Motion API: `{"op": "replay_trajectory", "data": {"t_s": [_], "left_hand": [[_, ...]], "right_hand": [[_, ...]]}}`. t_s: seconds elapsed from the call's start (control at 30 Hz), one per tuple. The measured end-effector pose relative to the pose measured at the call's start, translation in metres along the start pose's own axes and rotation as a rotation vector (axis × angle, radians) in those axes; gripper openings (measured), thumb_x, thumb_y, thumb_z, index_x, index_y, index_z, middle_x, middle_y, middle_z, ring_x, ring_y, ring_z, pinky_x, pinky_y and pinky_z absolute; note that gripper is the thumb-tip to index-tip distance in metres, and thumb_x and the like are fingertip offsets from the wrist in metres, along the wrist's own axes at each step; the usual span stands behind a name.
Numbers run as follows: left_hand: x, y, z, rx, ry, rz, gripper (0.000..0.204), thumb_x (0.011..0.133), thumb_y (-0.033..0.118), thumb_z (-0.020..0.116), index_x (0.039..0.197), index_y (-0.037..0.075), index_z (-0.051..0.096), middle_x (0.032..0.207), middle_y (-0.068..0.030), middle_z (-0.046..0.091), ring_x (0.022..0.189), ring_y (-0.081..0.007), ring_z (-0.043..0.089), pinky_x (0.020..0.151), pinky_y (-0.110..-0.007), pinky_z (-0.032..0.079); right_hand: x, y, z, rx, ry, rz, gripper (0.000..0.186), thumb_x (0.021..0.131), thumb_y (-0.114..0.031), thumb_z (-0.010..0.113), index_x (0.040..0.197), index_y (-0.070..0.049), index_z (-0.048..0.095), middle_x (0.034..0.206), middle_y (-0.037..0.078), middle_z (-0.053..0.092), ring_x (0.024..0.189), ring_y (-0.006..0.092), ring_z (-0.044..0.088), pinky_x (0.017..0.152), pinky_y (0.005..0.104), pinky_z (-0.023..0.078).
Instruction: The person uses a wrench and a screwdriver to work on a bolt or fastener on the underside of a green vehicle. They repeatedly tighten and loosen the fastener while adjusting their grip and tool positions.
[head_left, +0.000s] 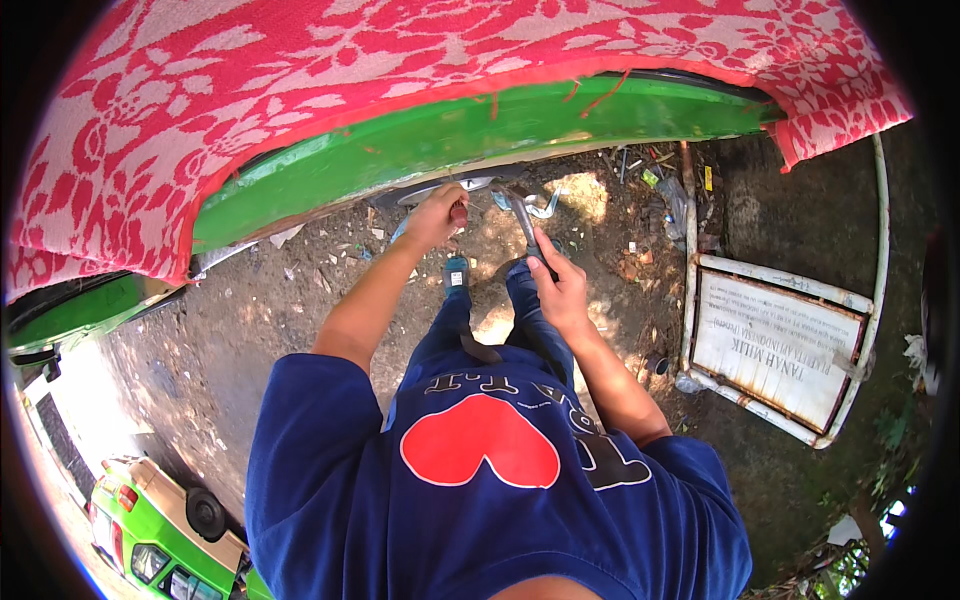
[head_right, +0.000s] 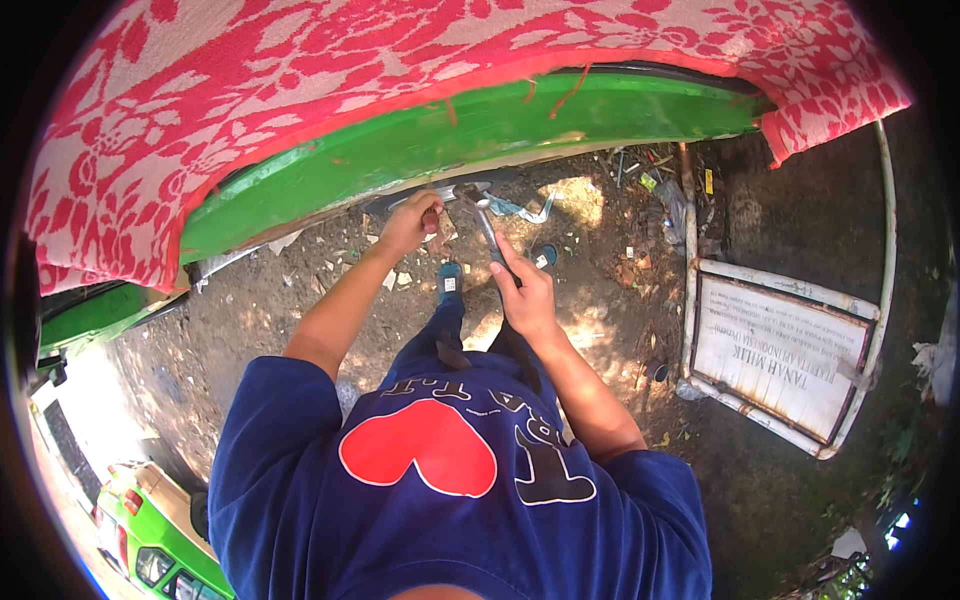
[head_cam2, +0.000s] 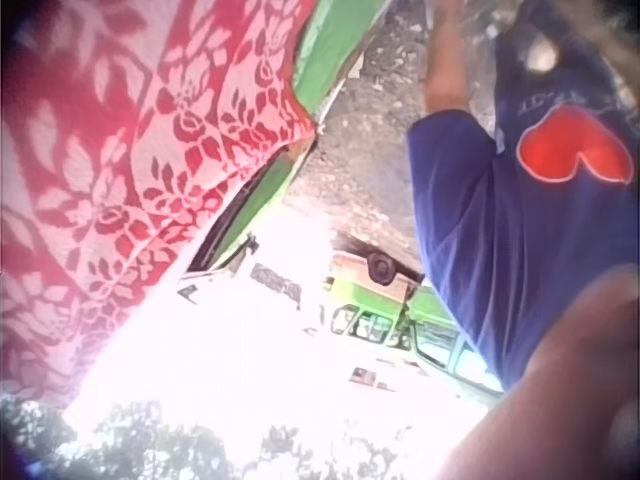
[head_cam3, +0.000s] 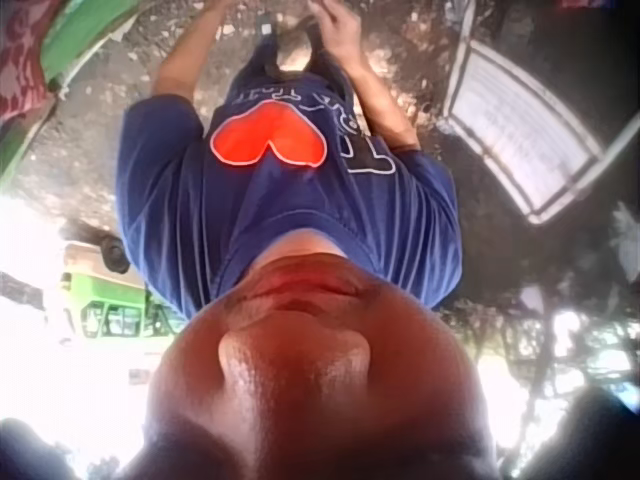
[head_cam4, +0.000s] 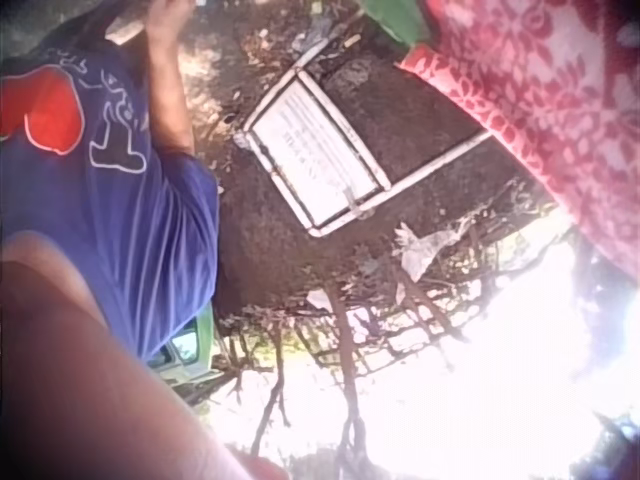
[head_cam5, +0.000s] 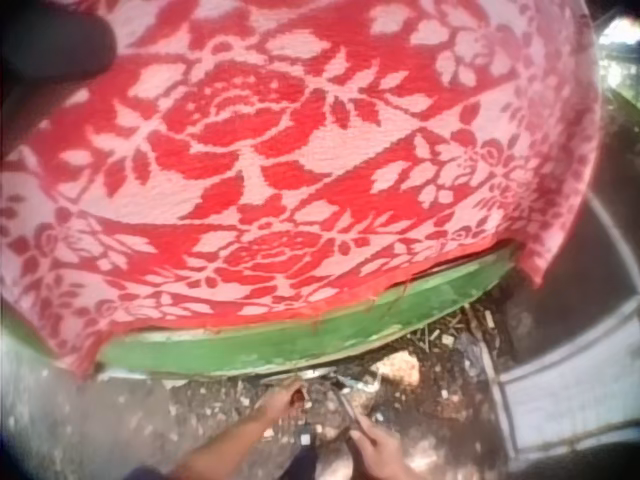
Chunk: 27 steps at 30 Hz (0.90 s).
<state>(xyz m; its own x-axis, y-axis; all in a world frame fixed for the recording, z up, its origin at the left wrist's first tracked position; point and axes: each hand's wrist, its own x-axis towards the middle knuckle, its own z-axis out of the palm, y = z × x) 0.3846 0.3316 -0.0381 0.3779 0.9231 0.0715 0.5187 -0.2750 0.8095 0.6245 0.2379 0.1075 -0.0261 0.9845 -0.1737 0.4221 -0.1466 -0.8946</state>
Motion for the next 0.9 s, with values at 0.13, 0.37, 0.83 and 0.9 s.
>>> {"op": "replay_trajectory", "data": {"t_s": [0.13, 0.37, 0.83, 0.9], "left_hand": [[0.004, 0.009, 0.005, 0.017, 0.036, 0.035, 0.032, 0.076, -0.001, 0.069, 0.103, 0.009, 0.054, 0.109, -0.0105, 0.059, 0.102, -0.0366, 0.06, 0.081, -0.045, 0.05], [0.014, 0.017, 0.003, -0.02, 0.053, 0.001, 0.034, 0.074, -0.003, 0.069, 0.102, 0.009, 0.054, 0.107, -0.0108, 0.059, 0.1, -0.0362, 0.06, 0.081, -0.044, 0.05], [0.014, 0.015, -0.001, -0.014, 0.066, -0.044, 0.031, 0.075, -0.004, 0.064, 0.101, 0.009, 0.056, 0.1, -0.0112, 0.06, 0.095, -0.035, 0.061, 0.08, -0.041, 0.05], [0.016, 0.011, 0.001, -0.023, 0.096, -0.026, 0.03, 0.076, -0.004, 0.063, 0.102, 0.009, 0.056, 0.1, -0.0116, 0.061, 0.095, -0.0352, 0.061, 0.081, -0.041, 0.05]], "right_hand": [[-0.01, 0.008, -0.008, 0.025, -0.017, 0.084, 0.044, 0.094, -0.007, 0.065, 0.138, -0.004, 0.057, 0.119, 0.021, 0.069, 0.111, 0.0215, 0.068, 0.093, 0.0307, 0.05], [-0.017, 0.01, -0.017, 0.022, 0.017, 0.107, 0.044, 0.094, -0.007, 0.065, 0.138, -0.004, 0.057, 0.12, 0.02, 0.069, 0.111, 0.0179, 0.067, 0.094, 0.0303, 0.049], [-0.022, 0.022, -0.018, -0.014, 0.039, -0.002, 0.047, 0.097, -0.011, 0.064, 0.143, -0.009, 0.054, 0.085, 0.0, 0.06, 0.068, 0.0061, 0.046, 0.061, 0.0231, 0.042], [-0.021, 0.014, -0.018, -0.004, 0.025, 0.041, 0.045, 0.095, -0.009, 0.065, 0.139, -0.006, 0.056, 0.111, 0.011, 0.064, 0.097, 0.0159, 0.058, 0.082, 0.0275, 0.046]]}}
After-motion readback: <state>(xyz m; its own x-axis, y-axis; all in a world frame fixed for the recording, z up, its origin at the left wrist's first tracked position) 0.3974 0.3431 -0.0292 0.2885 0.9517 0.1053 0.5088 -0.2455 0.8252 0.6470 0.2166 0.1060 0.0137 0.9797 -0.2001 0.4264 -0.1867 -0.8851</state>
